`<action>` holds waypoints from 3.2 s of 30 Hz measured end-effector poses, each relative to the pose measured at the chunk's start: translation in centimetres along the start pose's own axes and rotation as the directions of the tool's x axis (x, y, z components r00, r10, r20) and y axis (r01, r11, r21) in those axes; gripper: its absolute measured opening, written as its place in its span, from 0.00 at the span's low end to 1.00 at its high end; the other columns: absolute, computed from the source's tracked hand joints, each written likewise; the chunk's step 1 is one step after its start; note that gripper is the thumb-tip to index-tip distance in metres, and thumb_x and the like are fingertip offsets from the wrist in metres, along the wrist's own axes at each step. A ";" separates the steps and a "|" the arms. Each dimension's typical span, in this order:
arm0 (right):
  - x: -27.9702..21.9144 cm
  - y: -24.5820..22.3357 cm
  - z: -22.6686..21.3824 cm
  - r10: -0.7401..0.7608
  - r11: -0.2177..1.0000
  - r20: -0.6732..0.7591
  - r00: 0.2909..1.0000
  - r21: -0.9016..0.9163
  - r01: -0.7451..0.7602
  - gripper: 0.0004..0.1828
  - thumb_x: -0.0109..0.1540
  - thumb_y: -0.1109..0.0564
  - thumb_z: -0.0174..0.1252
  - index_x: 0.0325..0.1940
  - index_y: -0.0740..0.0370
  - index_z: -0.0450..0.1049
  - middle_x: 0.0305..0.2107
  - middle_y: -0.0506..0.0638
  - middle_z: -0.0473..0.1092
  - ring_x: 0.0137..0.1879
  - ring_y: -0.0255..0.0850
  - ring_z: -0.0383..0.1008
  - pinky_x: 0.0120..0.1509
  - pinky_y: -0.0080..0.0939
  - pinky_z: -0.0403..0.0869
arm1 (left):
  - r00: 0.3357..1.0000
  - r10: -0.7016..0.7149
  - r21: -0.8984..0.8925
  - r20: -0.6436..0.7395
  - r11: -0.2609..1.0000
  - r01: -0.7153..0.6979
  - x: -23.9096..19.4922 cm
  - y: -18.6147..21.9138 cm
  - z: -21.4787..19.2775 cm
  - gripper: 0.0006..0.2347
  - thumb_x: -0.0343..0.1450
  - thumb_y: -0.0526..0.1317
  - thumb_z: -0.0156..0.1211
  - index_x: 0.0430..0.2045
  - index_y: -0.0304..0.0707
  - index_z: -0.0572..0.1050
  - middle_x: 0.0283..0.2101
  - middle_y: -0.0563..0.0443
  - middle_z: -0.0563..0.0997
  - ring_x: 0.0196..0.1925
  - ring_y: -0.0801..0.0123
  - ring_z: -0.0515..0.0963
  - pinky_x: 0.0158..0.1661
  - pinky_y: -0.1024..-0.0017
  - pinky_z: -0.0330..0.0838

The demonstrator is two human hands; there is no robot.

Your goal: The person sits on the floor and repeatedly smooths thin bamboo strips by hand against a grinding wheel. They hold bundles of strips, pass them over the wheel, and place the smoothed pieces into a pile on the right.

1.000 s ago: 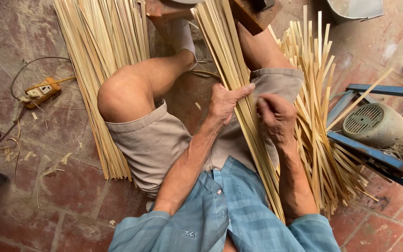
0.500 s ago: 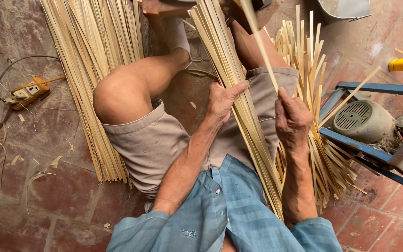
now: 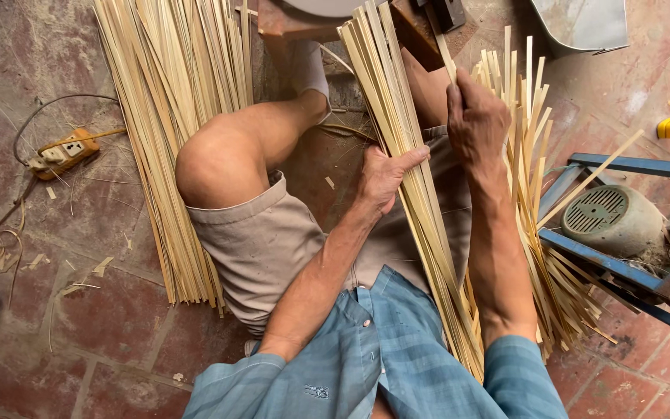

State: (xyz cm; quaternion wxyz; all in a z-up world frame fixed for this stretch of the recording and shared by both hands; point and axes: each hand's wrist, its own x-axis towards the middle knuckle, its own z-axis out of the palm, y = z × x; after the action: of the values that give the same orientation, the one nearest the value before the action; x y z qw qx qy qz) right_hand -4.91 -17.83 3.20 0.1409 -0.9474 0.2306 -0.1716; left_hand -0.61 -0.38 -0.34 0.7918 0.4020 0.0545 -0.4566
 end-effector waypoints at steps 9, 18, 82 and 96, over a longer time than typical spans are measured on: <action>1.6 -0.1 1.6 -0.028 0.999 -0.046 0.999 0.021 0.029 0.09 0.75 0.55 0.59 0.44 0.62 0.74 0.24 0.55 0.70 0.27 0.47 0.69 0.31 0.49 0.66 | 1.000 0.010 -0.038 0.008 0.999 -0.010 -0.2 0.1 -0.1 0.08 0.67 0.29 0.71 0.37 0.24 0.81 0.34 0.43 0.85 0.31 0.68 0.84 0.31 0.69 0.83; -11.6 3.4 -8.8 0.001 0.952 -0.007 1.000 -0.307 -0.003 0.16 0.73 0.48 0.59 0.60 0.60 0.75 0.42 0.57 0.76 0.44 0.47 0.76 0.46 0.45 0.72 | 1.000 0.031 -0.001 -0.004 1.000 -0.031 -0.2 -0.1 -0.1 0.09 0.66 0.30 0.74 0.35 0.27 0.80 0.32 0.44 0.84 0.31 0.69 0.84 0.32 0.72 0.83; -4.5 0.8 -3.4 0.280 0.836 0.188 0.941 0.434 -0.336 0.11 0.71 0.58 0.57 0.53 0.67 0.79 0.28 0.48 0.73 0.33 0.32 0.71 0.35 0.33 0.69 | 0.999 0.015 -0.053 -0.052 0.998 -0.018 -0.4 1.4 0.2 0.09 0.69 0.38 0.71 0.35 0.30 0.80 0.30 0.50 0.82 0.28 0.71 0.81 0.30 0.72 0.78; 4.2 0.4 1.7 0.257 0.842 0.159 0.953 0.447 -0.302 0.12 0.71 0.55 0.60 0.38 0.63 0.82 0.20 0.47 0.74 0.25 0.31 0.71 0.28 0.35 0.68 | 0.998 0.039 -0.004 -0.058 0.999 -0.039 -0.4 0.8 -0.3 0.11 0.67 0.33 0.73 0.39 0.26 0.80 0.34 0.45 0.84 0.31 0.70 0.82 0.32 0.72 0.80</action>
State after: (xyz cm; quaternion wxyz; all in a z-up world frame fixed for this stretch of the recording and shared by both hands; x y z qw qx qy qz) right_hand -0.88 -19.87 2.63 0.3985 -0.8485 0.3115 -0.1555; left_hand -0.12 0.31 0.16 0.7997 0.4141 0.0706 -0.4290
